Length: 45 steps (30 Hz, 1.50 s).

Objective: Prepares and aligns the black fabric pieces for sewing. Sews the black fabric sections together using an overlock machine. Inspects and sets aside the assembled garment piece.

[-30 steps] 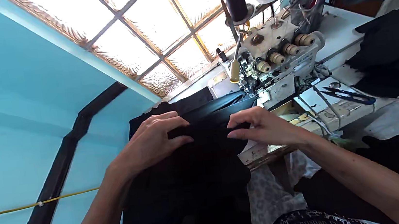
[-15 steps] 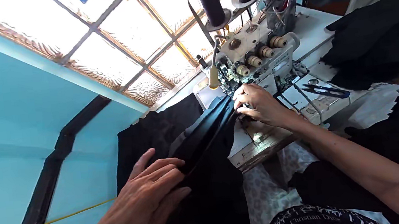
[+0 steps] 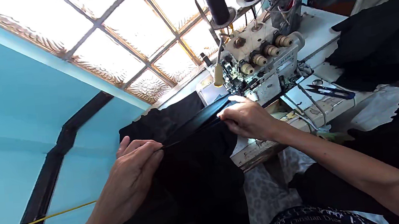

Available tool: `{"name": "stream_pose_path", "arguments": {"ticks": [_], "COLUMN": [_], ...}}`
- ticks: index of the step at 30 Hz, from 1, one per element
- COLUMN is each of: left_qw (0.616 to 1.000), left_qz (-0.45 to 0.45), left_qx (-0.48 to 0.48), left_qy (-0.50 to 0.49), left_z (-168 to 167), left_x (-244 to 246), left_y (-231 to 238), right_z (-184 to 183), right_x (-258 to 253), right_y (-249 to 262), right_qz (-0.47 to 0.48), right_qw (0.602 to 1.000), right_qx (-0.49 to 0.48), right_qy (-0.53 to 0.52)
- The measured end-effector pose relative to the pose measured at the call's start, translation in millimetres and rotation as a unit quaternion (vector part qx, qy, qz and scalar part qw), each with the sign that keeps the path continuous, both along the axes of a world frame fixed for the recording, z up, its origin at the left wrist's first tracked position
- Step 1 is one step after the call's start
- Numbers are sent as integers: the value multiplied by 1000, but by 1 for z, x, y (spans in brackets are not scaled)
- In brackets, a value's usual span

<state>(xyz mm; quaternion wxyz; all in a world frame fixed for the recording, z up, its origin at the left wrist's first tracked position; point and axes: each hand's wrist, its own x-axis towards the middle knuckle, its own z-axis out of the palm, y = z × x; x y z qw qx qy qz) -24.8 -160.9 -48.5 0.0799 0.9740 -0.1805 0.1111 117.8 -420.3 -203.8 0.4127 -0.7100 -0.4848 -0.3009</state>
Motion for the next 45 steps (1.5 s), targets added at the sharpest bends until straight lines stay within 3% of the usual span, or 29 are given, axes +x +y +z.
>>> {"name": "stream_pose_path", "arguments": {"ticks": [13, 24, 32, 40, 45], "left_qw": [1000, 1000, 993, 996, 994], "left_qz": [29, 26, -83, -73, -87], "left_qx": [3, -9, -80, -52, 5], "left_qy": [-11, -7, 22, -20, -63], "left_z": [-24, -31, -22, -21, -15], "left_x": [4, -2, -25, -14, 17], "left_y": [17, 13, -22, -28, -32], "right_z": [1, -9, 7, 9, 13], "right_x": [-5, -22, -20, -11, -15], "right_y": [6, 3, -5, -26, -60], "right_qz": [8, -54, 26, -4, 42], "right_qw": [999, 997, 982, 995, 982], "right_qx": [-34, 37, 21, -38, -148], "right_qy": [19, -49, 186, 93, 112]}}
